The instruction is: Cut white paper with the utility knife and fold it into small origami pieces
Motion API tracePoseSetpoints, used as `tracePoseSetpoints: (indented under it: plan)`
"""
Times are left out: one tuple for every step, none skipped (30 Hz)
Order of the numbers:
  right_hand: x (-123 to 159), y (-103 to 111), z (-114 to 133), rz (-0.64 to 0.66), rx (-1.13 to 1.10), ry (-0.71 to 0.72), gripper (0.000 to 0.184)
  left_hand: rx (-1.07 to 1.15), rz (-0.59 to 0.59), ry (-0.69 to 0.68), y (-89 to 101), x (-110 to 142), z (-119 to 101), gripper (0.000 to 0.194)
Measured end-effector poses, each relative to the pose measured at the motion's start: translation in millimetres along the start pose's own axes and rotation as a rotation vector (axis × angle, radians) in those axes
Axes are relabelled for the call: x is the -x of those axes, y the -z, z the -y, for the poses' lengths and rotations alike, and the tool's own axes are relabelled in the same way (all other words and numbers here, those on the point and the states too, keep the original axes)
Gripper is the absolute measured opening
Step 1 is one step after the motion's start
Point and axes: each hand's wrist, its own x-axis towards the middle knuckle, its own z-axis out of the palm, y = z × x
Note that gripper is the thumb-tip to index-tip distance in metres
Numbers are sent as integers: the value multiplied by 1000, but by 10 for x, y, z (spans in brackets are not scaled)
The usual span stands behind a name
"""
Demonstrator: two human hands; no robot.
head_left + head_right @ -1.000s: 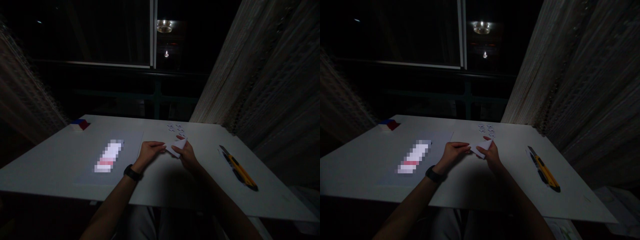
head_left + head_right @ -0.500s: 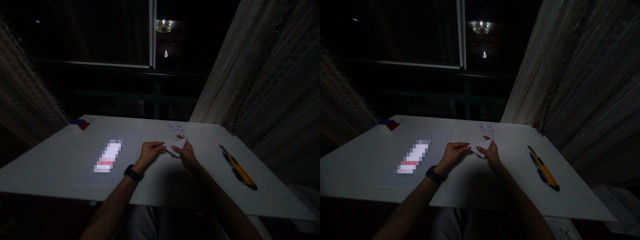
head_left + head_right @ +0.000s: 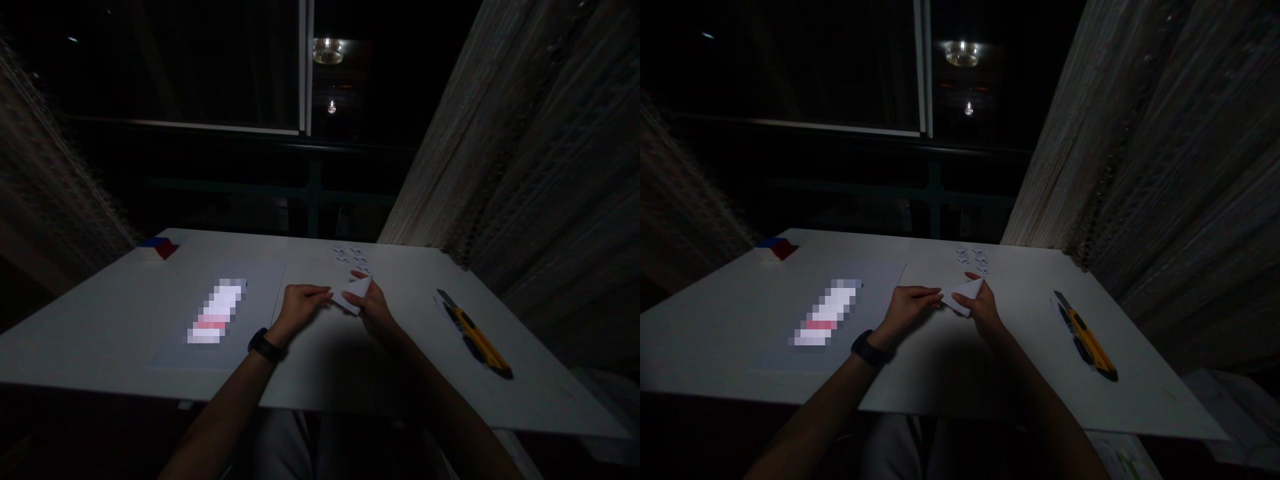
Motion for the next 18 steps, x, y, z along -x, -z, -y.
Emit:
tracePoseSetpoints:
  plan:
    - [-1, -2, -1, -2, 5, -2, 76, 0, -11, 2, -2, -4, 4, 23]
    - [-2, -3, -3, -6, 11, -2, 77, -2, -21, 6, -4, -8, 9, 23]
    - [-3, -4, -5, -13, 18, 1, 78, -5, -33, 10, -4, -14, 16, 24]
    - [-4, -3, -8, -22, 25, 5, 79, -7, -47, 11, -2, -22, 25, 24]
    - [-6, -1, -10, -33, 33, 6, 79, -7, -62, 12, 1, -32, 36, 24]
    - [-8, 4, -12, -42, 40, 3, 80, -4, -78, 13, 6, -44, 48, 23]
    - [-12, 9, -14, -46, 49, -9, 81, 1, -96, 14, 13, -57, 61, 23]
    - [-16, 16, -16, -47, 61, -27, 82, 9, -114, 14, 19, -70, 74, 23]
    - [-21, 22, -18, -44, 79, -50, 81, 18, -130, 17, 26, -82, 86, 22]
    - [-27, 28, -20, -42, 100, -71, 81, 27, -143, 23, 31, -93, 97, 22]
    - [-32, 31, -23, -42, 120, -84, 79, 39, -153, 36, 36, -103, 107, 22]
    - [-37, 33, -28, -48, 141, -85, 78, 54, -158, 56, 39, -111, 115, 22]
    - [-41, 31, -33, -58, 160, -76, 76, 75, -160, 79, 42, -117, 120, 23]
    - [-44, 28, -39, -70, 175, -61, 74, 100, -157, 105, 44, -122, 123, 24]
    - [-45, 23, -45, -84, 186, -42, 72, 126, -153, 125, 47, -125, 124, 26]
    - [-44, 17, -52, -98, 190, -28, 70, 147, -149, 138, 50, -128, 123, 27]
    - [-42, 13, -59, -105, 188, -22, 69, 163, -152, 140, 54, -130, 119, 29]
    - [-40, 11, -65, -101, 179, -27, 68, 172, -158, 137, 59, -132, 114, 30]
